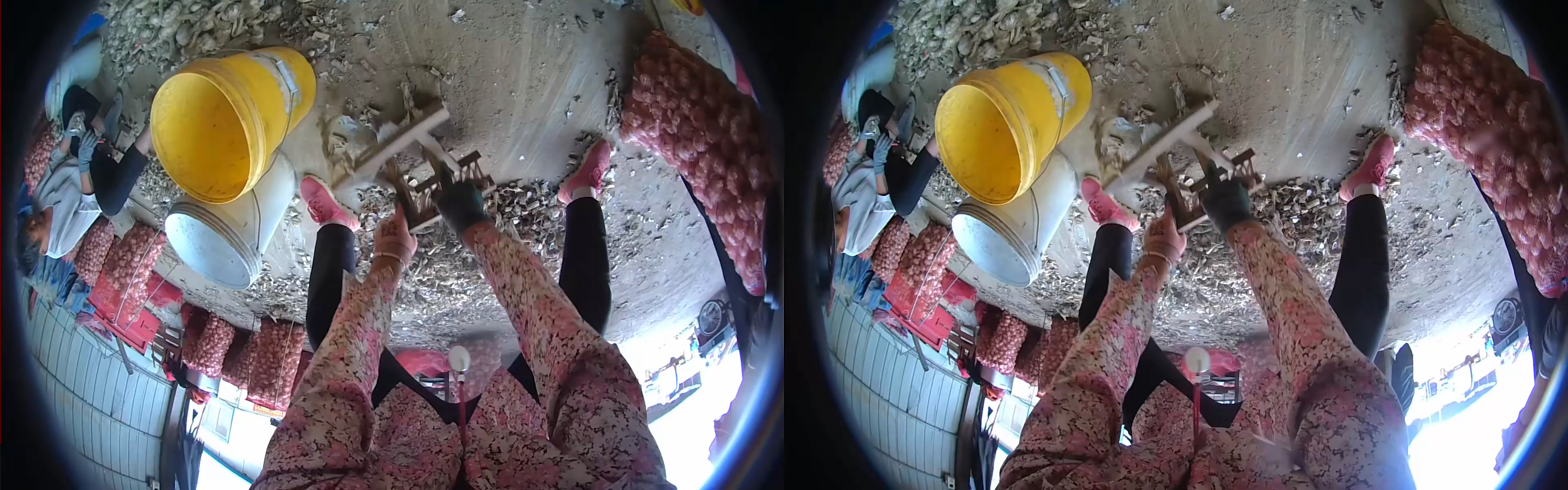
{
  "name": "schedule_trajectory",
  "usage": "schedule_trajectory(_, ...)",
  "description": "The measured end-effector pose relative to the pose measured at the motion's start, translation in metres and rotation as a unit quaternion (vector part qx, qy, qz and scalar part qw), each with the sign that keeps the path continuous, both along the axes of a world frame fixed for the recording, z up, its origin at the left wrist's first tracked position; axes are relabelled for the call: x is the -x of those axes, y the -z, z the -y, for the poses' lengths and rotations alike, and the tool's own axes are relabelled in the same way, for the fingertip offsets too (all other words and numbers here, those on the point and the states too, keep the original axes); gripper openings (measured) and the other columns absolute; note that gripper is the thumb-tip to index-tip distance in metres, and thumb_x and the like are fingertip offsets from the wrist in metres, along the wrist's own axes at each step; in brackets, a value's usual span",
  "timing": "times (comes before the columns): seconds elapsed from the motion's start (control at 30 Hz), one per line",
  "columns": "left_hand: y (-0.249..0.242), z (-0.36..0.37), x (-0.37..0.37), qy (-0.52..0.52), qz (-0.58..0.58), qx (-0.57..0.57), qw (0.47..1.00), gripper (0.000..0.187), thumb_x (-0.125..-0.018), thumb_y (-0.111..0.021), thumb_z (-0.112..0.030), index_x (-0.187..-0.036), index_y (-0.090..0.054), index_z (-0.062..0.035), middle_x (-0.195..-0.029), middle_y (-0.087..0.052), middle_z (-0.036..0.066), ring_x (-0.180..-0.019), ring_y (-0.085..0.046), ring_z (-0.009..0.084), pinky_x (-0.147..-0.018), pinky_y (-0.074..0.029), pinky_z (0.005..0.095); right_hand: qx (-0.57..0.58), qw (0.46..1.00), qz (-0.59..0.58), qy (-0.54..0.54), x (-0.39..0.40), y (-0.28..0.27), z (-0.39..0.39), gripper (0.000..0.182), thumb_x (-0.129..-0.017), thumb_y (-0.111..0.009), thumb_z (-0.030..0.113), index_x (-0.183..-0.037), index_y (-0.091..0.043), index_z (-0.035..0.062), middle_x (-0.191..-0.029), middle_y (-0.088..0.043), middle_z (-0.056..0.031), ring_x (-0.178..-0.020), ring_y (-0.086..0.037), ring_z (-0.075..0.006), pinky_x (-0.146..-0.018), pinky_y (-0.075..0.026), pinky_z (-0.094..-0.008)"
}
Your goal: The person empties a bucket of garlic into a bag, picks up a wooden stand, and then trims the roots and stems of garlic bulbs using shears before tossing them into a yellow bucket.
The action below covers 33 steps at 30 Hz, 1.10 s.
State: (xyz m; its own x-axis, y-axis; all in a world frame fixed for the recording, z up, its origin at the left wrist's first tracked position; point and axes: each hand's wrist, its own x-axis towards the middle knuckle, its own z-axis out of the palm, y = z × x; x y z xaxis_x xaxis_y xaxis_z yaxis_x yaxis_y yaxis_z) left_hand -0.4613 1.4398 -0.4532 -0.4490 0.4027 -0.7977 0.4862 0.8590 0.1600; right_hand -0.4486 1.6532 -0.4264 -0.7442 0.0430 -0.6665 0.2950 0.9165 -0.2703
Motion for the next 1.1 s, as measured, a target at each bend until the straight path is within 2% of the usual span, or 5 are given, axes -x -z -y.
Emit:
schedule_trajectory(0.27, -0.074, 0.075, -0.269, 0.002, 0.168, 0.009, 0.986, 0.047, -0.078, -0.057, -0.019, -0.122, -0.054, -0.0039, -0.066, -0.061, 0.009, -0.062, -0.058, 0.0238, -0.068, -0.048, 0.0475, 0.104, 0.929, 0.355, -0.013, -0.273, -0.031, 0.092, 0.021, -0.086, -0.053, 0.022, -0.100, -0.068, 0.0204, -0.150, -0.023, -0.0193, -0.082, -0.067, -0.0283, -0.073, -0.048, -0.0513)
schedule_trajectory(0.33, -0.091, 0.114, -0.335, 0.042, 0.308, 0.070, 0.948, 0.060, -0.081, -0.054, -0.030, -0.132, -0.041, -0.0020, -0.091, -0.064, 0.011, -0.081, -0.059, 0.0292, -0.082, -0.046, 0.0421, 0.115, 0.914, 0.371, 0.113, -0.291, -0.062, 0.089, 0.034, -0.087, -0.052, 0.029, -0.119, -0.060, 0.0207, -0.108, -0.062, -0.0258, -0.080, -0.066, -0.0313, -0.081, -0.047, -0.0504)
schedule_trajectory(0.6, -0.164, 0.040, -0.235, -0.015, 0.481, 0.243, 0.842, 0.049, -0.092, -0.039, -0.047, -0.131, -0.047, -0.0184, -0.130, -0.053, 0.009, -0.123, -0.047, 0.0279, -0.104, -0.034, 0.0430, 0.151, 0.843, 0.503, -0.115, -0.340, -0.120, 0.112, 0.031, -0.086, -0.050, 0.023, -0.112, -0.064, 0.0135, -0.107, -0.065, -0.0163, -0.101, -0.064, -0.0314, -0.088, -0.048, -0.0483)
schedule_trajectory(0.9, -0.195, -0.099, -0.055, -0.012, 0.152, 0.050, 0.987, 0.030, -0.092, -0.045, -0.031, -0.115, -0.061, -0.0213, -0.073, -0.062, 0.004, -0.075, -0.059, 0.0167, -0.076, -0.046, 0.0329, 0.027, 0.992, 0.078, 0.094, -0.134, -0.181, -0.053, 0.016, -0.083, -0.053, 0.020, -0.089, -0.067, 0.0178, -0.095, -0.066, -0.0105, -0.086, -0.066, -0.0278, -0.074, -0.049, -0.0464)
schedule_trajectory(1.1, -0.321, -0.232, 0.016, 0.016, 0.016, -0.012, 1.000, 0.081, -0.063, -0.073, -0.033, -0.136, -0.040, -0.0173, -0.129, -0.049, 0.011, -0.118, -0.048, 0.0309, -0.099, -0.037, 0.0439, 0.039, 0.987, 0.150, 0.032, -0.068, -0.243, -0.164, 0.021, -0.088, -0.050, 0.021, -0.092, -0.069, 0.0149, -0.099, -0.068, -0.0124, -0.088, -0.067, -0.0323, -0.076, -0.046, -0.0586)
